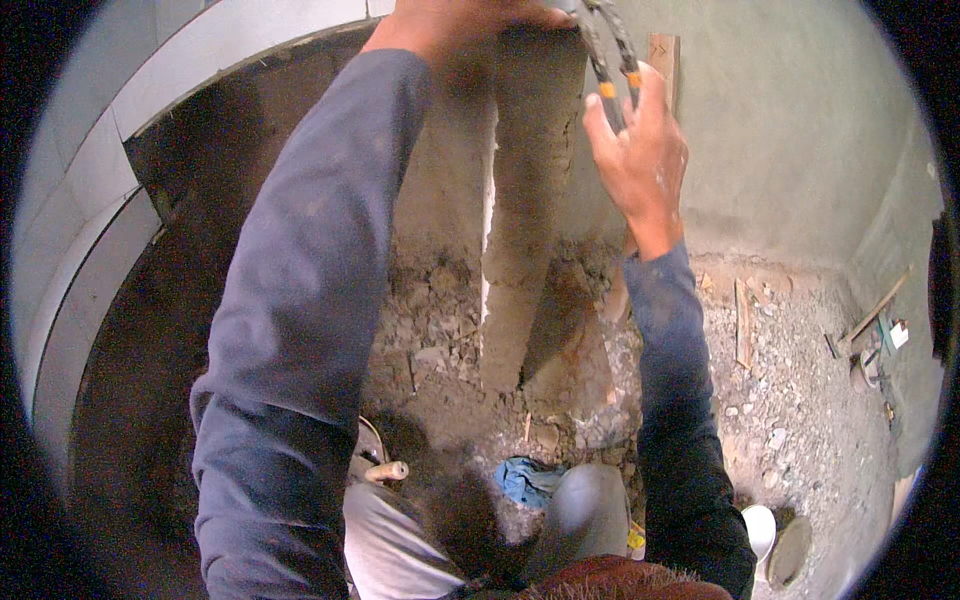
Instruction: The person applies mortar to a vertical support using a trowel, places a ceramic tile against the mortar, and taps it into place with a mallet before wiping the edges with a cloth.
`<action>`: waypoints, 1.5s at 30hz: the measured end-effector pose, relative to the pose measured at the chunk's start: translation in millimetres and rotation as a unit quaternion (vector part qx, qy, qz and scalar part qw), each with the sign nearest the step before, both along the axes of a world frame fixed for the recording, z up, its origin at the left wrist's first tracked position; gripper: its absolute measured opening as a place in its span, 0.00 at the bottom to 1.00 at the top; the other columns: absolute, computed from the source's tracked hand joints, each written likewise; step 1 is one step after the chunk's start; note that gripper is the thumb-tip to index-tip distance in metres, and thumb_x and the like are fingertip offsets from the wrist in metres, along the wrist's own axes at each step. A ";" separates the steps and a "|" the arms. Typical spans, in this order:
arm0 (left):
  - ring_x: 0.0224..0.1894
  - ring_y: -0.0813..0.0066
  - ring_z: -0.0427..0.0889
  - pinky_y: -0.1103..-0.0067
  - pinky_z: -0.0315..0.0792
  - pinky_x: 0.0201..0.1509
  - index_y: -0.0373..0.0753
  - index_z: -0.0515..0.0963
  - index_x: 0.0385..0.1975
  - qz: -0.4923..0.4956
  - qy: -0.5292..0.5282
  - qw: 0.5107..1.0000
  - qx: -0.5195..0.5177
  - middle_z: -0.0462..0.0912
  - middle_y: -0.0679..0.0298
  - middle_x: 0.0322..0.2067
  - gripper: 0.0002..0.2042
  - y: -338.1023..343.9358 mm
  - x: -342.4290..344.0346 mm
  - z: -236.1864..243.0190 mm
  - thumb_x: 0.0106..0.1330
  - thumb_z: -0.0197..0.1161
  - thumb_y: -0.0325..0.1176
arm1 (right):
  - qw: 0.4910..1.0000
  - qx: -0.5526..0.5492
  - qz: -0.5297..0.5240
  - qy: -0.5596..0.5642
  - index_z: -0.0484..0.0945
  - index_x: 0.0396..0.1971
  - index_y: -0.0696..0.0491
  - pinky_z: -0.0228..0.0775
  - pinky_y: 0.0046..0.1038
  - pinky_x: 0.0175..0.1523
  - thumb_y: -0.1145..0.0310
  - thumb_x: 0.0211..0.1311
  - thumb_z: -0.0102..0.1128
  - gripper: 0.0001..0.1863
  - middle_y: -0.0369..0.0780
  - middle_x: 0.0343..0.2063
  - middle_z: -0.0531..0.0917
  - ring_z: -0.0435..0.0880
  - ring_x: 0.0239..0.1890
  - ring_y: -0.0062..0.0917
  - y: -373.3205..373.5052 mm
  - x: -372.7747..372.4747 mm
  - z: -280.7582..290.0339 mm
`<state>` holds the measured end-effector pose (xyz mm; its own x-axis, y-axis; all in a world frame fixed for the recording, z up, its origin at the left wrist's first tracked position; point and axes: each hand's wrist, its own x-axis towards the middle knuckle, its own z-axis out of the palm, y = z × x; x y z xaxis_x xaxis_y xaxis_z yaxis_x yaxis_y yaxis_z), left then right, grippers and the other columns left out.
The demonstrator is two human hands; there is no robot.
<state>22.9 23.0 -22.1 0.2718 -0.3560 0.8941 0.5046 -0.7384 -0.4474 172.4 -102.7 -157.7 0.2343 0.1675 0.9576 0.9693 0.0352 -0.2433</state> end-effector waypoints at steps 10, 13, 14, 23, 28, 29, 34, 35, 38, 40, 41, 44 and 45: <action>0.58 0.51 0.75 0.59 0.65 0.68 0.27 0.74 0.58 -0.002 -0.009 1.000 0.022 0.79 0.50 0.52 0.49 1.9 2.4 3.1 0.39 0.81 0.59 | 0.999 0.020 -0.007 -0.038 0.66 0.60 0.56 0.77 0.51 0.44 0.63 0.61 0.68 0.31 0.55 0.40 0.84 0.86 0.41 0.55 12.1 2.9 -6.2; 0.59 0.51 0.75 0.59 0.65 0.67 0.27 0.74 0.58 -0.009 -0.009 0.999 0.033 0.79 0.50 0.52 0.49 1.6 1.4 2.4 0.39 0.81 0.59 | 1.000 0.015 0.005 -0.013 0.67 0.59 0.56 0.78 0.50 0.44 0.62 0.61 0.69 0.31 0.55 0.41 0.84 0.86 0.41 0.55 10.9 2.3 -6.3; 0.58 0.51 0.75 0.60 0.66 0.67 0.27 0.73 0.58 -0.011 -0.007 0.999 0.035 0.79 0.50 0.52 0.49 1.7 1.9 1.6 0.40 0.81 0.59 | 1.000 0.018 0.016 -0.001 0.67 0.59 0.56 0.78 0.50 0.44 0.61 0.61 0.69 0.30 0.55 0.41 0.84 0.86 0.41 0.54 10.5 1.2 -6.8; 0.58 0.52 0.74 0.60 0.65 0.67 0.27 0.73 0.59 -0.015 0.003 1.000 0.006 0.78 0.51 0.51 0.48 0.1 0.1 1.0 0.40 0.83 0.54 | 1.000 0.003 -0.027 -0.004 0.65 0.62 0.55 0.77 0.52 0.44 0.60 0.63 0.66 0.31 0.56 0.41 0.85 0.85 0.42 0.56 12.3 4.0 -4.9; 0.58 0.52 0.74 0.60 0.65 0.67 0.28 0.74 0.57 -0.031 0.004 0.999 0.009 0.77 0.52 0.50 0.47 1.9 0.8 0.5 0.38 0.83 0.54 | 0.999 0.032 -0.012 -0.005 0.65 0.62 0.55 0.77 0.53 0.45 0.61 0.65 0.65 0.30 0.57 0.44 0.84 0.85 0.43 0.57 13.2 1.1 -9.4; 0.57 0.52 0.74 0.60 0.65 0.67 0.28 0.74 0.56 -0.025 0.005 1.000 0.008 0.77 0.52 0.49 0.47 2.1 -0.2 0.3 0.38 0.83 0.53 | 1.000 0.014 -0.017 -0.014 0.65 0.62 0.54 0.77 0.53 0.45 0.60 0.65 0.64 0.30 0.57 0.46 0.84 0.85 0.43 0.57 16.0 5.7 -10.8; 0.57 0.51 0.75 0.61 0.65 0.67 0.28 0.74 0.56 -0.030 0.003 1.000 -0.002 0.78 0.50 0.50 0.47 8.2 -5.0 0.6 0.39 0.83 0.54 | 0.999 -0.015 0.010 0.034 0.66 0.62 0.57 0.77 0.47 0.47 0.61 0.66 0.65 0.30 0.54 0.45 0.83 0.86 0.45 0.50 8.9 -7.0 -2.4; 0.58 0.50 0.75 0.61 0.65 0.67 0.27 0.74 0.56 -0.025 0.003 1.000 -0.006 0.78 0.49 0.50 0.47 11.6 -7.0 0.5 0.40 0.83 0.54 | 0.999 0.007 0.017 0.030 0.66 0.62 0.57 0.78 0.45 0.47 0.62 0.66 0.65 0.29 0.52 0.43 0.84 0.87 0.44 0.47 6.1 -6.6 -5.6; 0.61 0.47 0.74 0.61 0.67 0.67 0.28 0.74 0.56 -0.088 0.066 0.992 -0.065 0.78 0.46 0.54 0.44 6.5 -18.1 5.1 0.45 0.81 0.53 | 0.992 -0.007 0.115 0.047 0.67 0.62 0.59 0.77 0.37 0.47 0.62 0.69 0.63 0.28 0.44 0.38 0.82 0.84 0.41 0.34 -17.8 3.3 -8.1; 0.58 0.45 0.80 0.62 0.74 0.62 0.30 0.74 0.60 -0.095 0.165 0.979 -0.068 0.83 0.44 0.52 0.31 31.5 -22.4 31.1 0.63 0.72 0.45 | 0.978 -0.004 0.196 0.078 0.68 0.62 0.58 0.74 0.27 0.37 0.64 0.73 0.60 0.23 0.35 0.32 0.76 0.77 0.30 0.21 -36.3 8.9 -7.3; 0.56 0.45 0.81 0.63 0.75 0.61 0.30 0.74 0.61 -0.115 0.162 0.975 -0.101 0.84 0.44 0.51 0.28 48.1 -21.7 38.0 0.67 0.69 0.43 | 0.960 0.003 0.255 0.113 0.68 0.62 0.57 0.73 0.25 0.35 0.65 0.73 0.59 0.22 0.34 0.30 0.76 0.75 0.28 0.19 -50.3 12.9 -7.0; 0.55 0.49 0.84 0.65 0.75 0.61 0.29 0.76 0.60 -0.098 0.137 0.953 -0.252 0.85 0.45 0.53 0.24 69.8 -115.6 56.2 0.74 0.60 0.42 | 0.906 0.063 0.399 0.130 0.67 0.61 0.60 0.67 0.20 0.28 0.66 0.75 0.53 0.21 0.33 0.26 0.73 0.70 0.22 0.14 -52.2 -24.1 19.1; 0.54 0.52 0.85 0.66 0.76 0.59 0.31 0.80 0.57 -0.063 0.110 0.970 -0.209 0.86 0.47 0.52 0.22 76.6 -122.4 53.3 0.75 0.59 0.44 | 0.901 0.079 0.408 0.123 0.66 0.61 0.61 0.68 0.20 0.28 0.66 0.76 0.52 0.21 0.33 0.25 0.73 0.71 0.22 0.14 -58.1 -28.0 22.9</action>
